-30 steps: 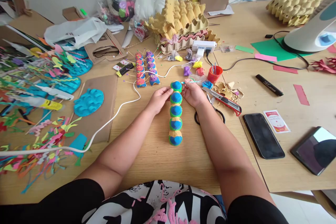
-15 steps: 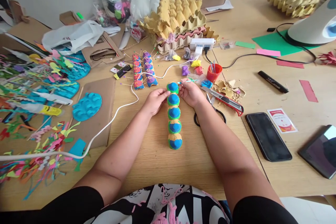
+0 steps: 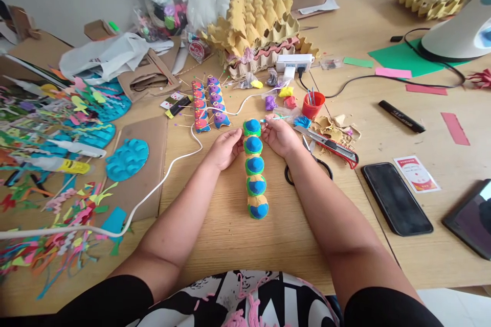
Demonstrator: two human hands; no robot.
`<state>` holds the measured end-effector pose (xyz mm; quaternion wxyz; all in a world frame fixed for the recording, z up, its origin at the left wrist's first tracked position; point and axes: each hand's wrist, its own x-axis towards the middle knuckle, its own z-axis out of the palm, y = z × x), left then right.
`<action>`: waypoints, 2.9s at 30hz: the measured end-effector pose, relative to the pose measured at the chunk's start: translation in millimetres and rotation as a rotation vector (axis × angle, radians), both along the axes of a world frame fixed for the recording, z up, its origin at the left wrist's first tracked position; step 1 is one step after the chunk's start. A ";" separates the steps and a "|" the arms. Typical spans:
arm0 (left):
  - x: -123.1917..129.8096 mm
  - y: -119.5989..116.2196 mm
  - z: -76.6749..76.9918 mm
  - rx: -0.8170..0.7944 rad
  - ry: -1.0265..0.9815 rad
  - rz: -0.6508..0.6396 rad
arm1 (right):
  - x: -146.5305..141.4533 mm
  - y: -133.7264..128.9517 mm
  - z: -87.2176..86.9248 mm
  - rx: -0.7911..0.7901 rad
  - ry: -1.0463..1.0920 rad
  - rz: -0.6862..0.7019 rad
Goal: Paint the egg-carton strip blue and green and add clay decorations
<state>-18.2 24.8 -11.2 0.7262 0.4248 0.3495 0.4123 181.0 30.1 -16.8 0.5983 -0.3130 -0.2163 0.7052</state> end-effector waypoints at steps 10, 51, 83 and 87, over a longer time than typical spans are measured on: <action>3.3 1.9 -1.3 -0.064 0.015 0.079 | -0.5 -1.2 3.3 -0.010 -0.028 0.022; 10.7 -1.7 14.1 -0.287 -0.240 0.173 | -5.6 -3.7 8.3 0.211 -0.369 -0.089; 17.4 -1.4 11.3 -0.221 -0.274 0.272 | -13.4 -12.1 10.5 0.547 -0.901 -0.292; 18.7 -2.8 14.2 -0.235 -0.250 0.262 | -13.1 -11.5 11.8 0.528 -0.901 -0.294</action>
